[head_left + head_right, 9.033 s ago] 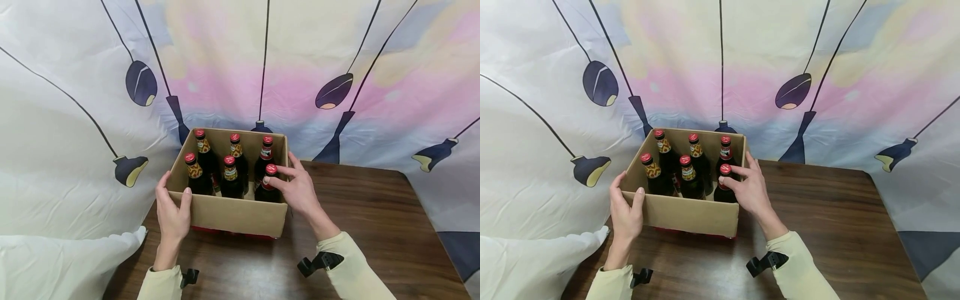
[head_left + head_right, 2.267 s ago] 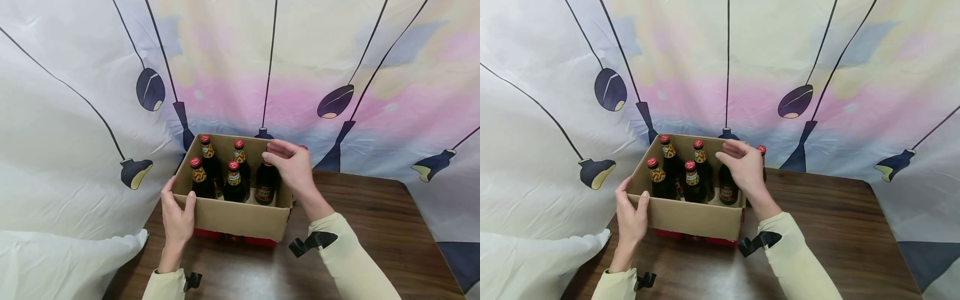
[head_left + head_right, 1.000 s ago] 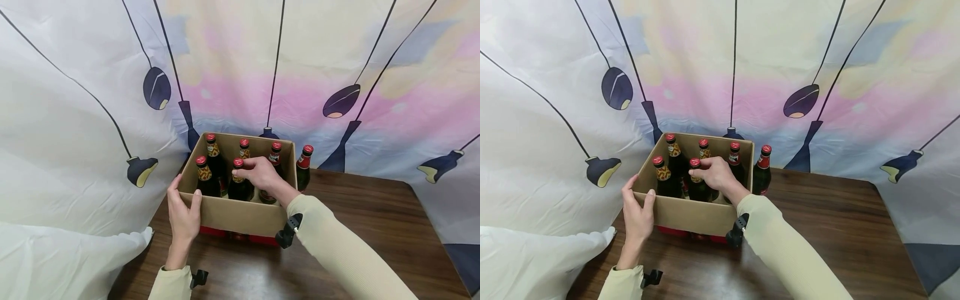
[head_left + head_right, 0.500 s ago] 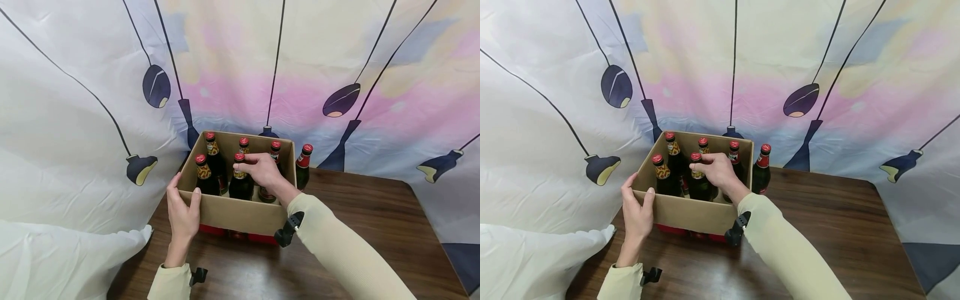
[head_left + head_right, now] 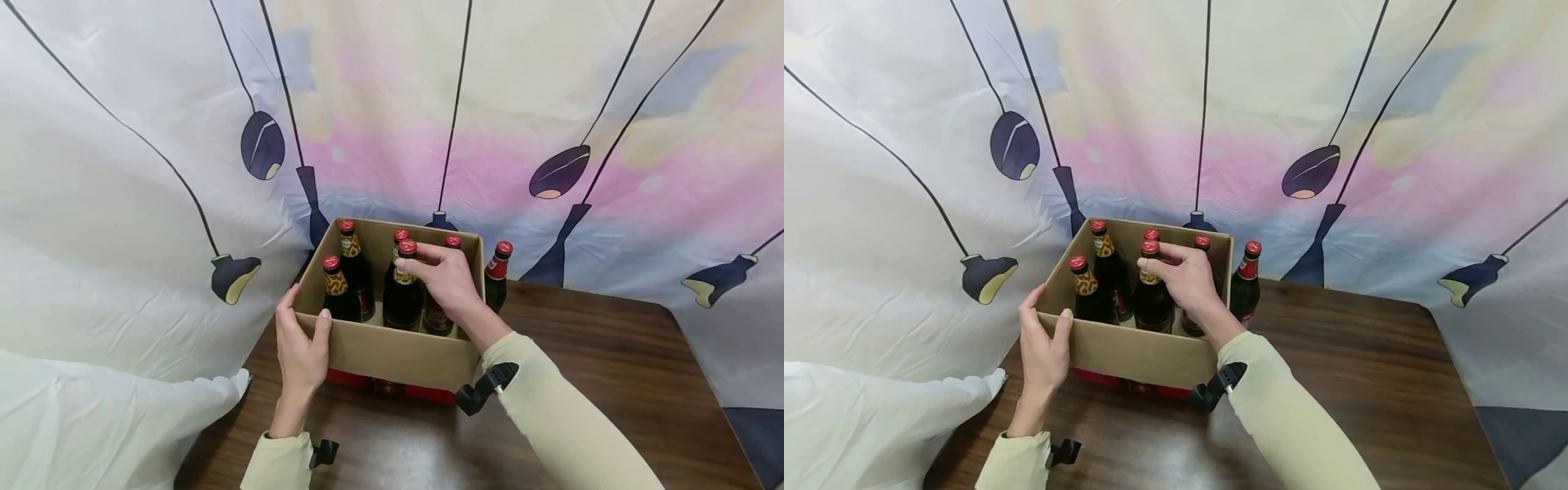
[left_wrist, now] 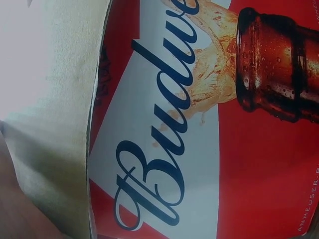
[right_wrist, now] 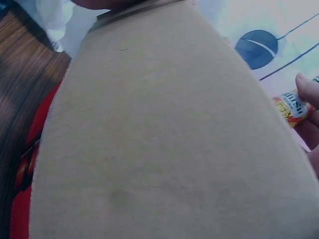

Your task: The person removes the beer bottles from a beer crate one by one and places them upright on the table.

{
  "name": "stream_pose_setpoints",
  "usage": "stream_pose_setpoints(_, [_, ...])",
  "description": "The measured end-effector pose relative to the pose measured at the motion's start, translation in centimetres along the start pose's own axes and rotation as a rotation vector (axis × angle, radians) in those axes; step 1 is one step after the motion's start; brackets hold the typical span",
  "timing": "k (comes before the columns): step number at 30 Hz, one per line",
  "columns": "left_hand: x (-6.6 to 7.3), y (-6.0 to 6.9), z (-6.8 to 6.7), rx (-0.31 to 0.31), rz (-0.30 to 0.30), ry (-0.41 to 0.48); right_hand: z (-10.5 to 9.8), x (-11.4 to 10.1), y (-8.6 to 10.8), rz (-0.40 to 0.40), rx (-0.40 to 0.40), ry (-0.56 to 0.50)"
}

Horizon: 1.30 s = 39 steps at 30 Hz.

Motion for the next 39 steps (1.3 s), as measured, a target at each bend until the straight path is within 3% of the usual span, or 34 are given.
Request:
stream_pose_setpoints(12, [0.0, 0.0, -0.1, 0.004, -0.015, 0.005, -2.3, -2.0, 1.5, -0.084, 0.049, -0.072])
stream_pose_setpoints(20, [-0.3, 0.3, 0.0, -0.006, -0.036, 0.007, -4.3, -3.5, 2.5, -0.070, 0.094, -0.064])
stream_pose_setpoints(28, [-0.2, 0.1, 0.3, -0.010, -0.028, 0.011, -5.6, -6.3, 3.6, -0.143, 0.072, -0.124])
stream_pose_setpoints(39, [-0.3, -0.1, 0.2, -0.002, -0.039, 0.013, -8.2, -10.6, 5.8, -0.179, 0.100, -0.101])
Point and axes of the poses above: each hand's wrist, its own y-axis away from the middle knuckle, its own z-axis out of the palm, x = y × z, the point moved 4 cm from there along -y, towards the middle knuckle, and after that the axes turned 12 degrees about z, right-handed, at the moved point
